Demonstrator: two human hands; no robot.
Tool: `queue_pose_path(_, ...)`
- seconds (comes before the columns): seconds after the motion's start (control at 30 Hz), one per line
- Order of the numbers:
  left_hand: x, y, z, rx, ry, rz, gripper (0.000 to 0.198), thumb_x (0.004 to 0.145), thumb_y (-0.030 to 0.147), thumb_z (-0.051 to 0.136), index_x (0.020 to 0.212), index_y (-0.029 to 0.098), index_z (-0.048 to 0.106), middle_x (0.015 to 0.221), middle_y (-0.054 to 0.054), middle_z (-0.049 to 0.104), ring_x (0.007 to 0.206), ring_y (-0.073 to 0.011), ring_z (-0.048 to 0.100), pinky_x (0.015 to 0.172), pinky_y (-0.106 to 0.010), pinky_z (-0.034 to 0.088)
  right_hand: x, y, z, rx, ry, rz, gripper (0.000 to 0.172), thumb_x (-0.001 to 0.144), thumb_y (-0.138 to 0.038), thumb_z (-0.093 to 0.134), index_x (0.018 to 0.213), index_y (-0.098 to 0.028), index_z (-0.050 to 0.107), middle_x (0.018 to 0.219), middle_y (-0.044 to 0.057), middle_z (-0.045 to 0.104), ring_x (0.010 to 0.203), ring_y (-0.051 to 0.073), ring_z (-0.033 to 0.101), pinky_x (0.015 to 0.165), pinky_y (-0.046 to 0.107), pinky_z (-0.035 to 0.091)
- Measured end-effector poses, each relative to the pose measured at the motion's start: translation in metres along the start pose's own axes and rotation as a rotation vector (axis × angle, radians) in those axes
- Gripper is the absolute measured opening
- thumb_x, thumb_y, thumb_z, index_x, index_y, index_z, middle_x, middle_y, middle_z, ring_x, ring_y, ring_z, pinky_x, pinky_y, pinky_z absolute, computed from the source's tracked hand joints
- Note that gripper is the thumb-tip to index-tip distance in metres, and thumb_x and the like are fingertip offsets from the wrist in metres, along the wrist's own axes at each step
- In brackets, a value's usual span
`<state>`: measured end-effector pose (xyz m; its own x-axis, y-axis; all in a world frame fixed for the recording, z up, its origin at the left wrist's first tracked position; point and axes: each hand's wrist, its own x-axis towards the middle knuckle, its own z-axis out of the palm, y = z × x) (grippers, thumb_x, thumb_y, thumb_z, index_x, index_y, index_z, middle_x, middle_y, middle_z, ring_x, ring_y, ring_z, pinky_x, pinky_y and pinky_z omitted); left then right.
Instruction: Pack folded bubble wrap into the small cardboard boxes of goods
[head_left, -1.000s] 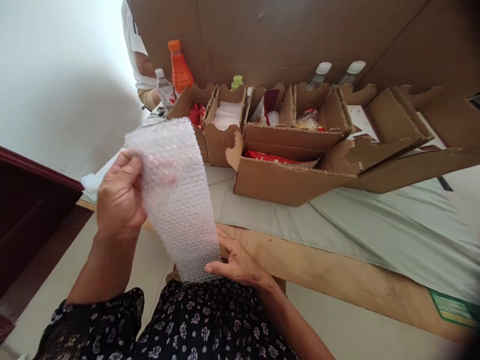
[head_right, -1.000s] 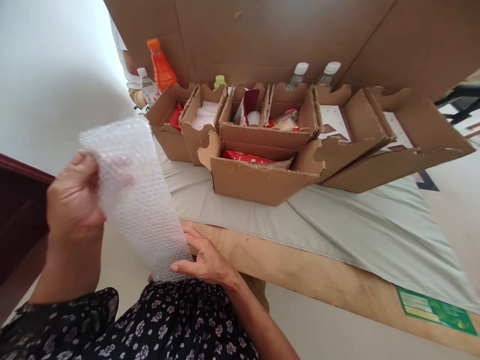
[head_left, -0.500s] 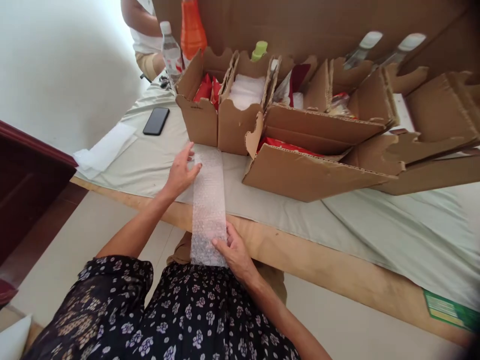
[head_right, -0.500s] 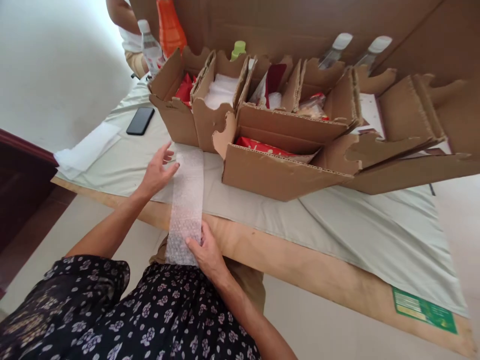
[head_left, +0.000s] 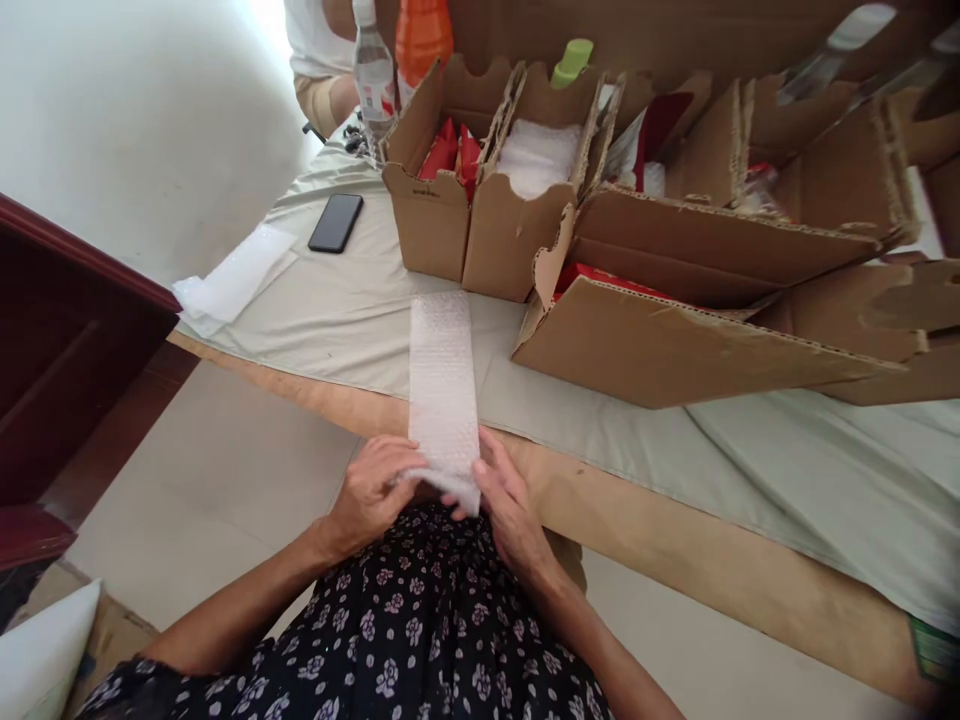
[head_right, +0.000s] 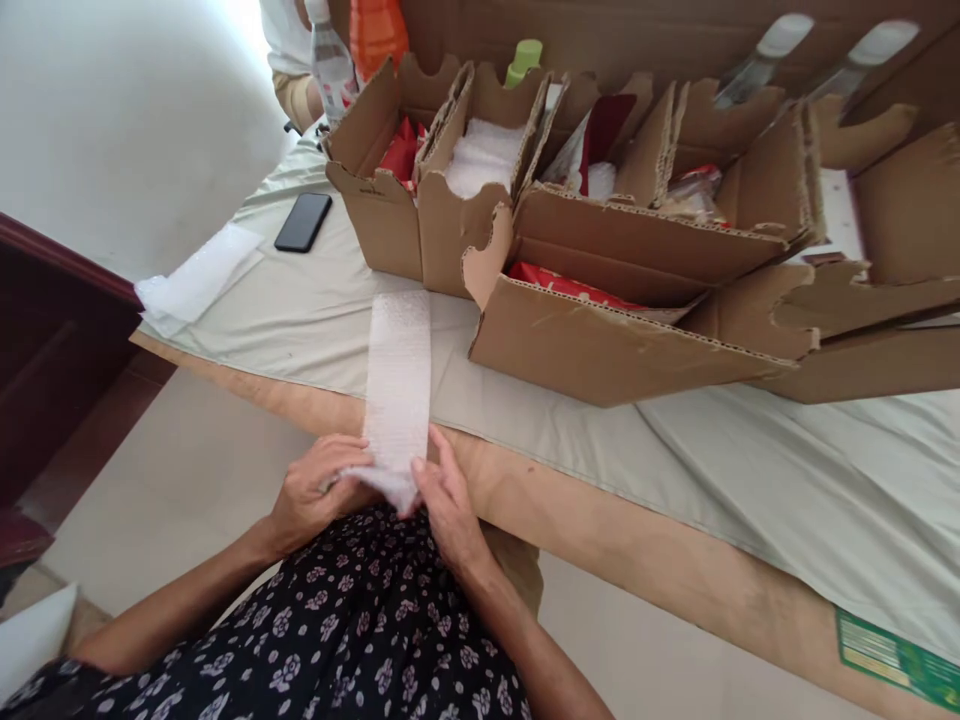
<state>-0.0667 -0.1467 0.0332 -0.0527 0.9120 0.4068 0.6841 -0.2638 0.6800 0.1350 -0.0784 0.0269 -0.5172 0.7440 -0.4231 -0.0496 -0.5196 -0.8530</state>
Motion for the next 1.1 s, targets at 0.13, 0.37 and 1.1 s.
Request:
queue_pose_path(0.13, 0.019, -0.005, 0.006, -0.088, 0.055, -0.424, 0.019, 0.092, 0.029, 0.067, 0.105, 0.02, 0.077, 0.099, -0.006, 0.082, 0.086, -0.0214, 0.077, 0.078, -0.032, 0.063, -0.002, -0.012, -0.026, -0.414, 0.173, -0.243, 0.067, 0.094, -0.058, 0.063, 0.15, -0.024, 0.049, 0.122, 0.011, 0.072, 0.104, 0.024, 0.068, 0.096, 0.044, 0.055)
queue_pose_path(0.37, 0.027, -0.024, 0.019, -0.014, -0.039, -0.53, 0.058, 0.09, 0.031, 0.065, 0.145, 0.014, 0.057, 0.084, -0.002, 0.075, 0.072, -0.0176, 0.068, 0.073, -0.031, 0.058, 0.048, -0.014, -0.013, -0.663, 0.152, -0.328, 0.062, 0.091, -0.034, 0.061, 0.15, -0.018, 0.05, 0.1, 0.006, 0.077, 0.089, 0.021, 0.071, 0.084, 0.037, 0.056)
queue_pose_path(1.1, 0.015, -0.021, 0.007, 0.36, -0.011, 0.001, 0.055, 0.094, 0.036, 0.07, 0.144, 0.019, 0.055, 0.138, -0.018, 0.065, 0.127, -0.0337, 0.062, 0.106, -0.05, 0.053, 0.031, -0.005, -0.018, -1.449, 0.016, -0.964, 0.024, 0.1, -0.01, 0.053, 0.115, -0.018, 0.071, 0.128, 0.01, 0.075, 0.125, 0.026, 0.064, 0.1, 0.042, 0.047)
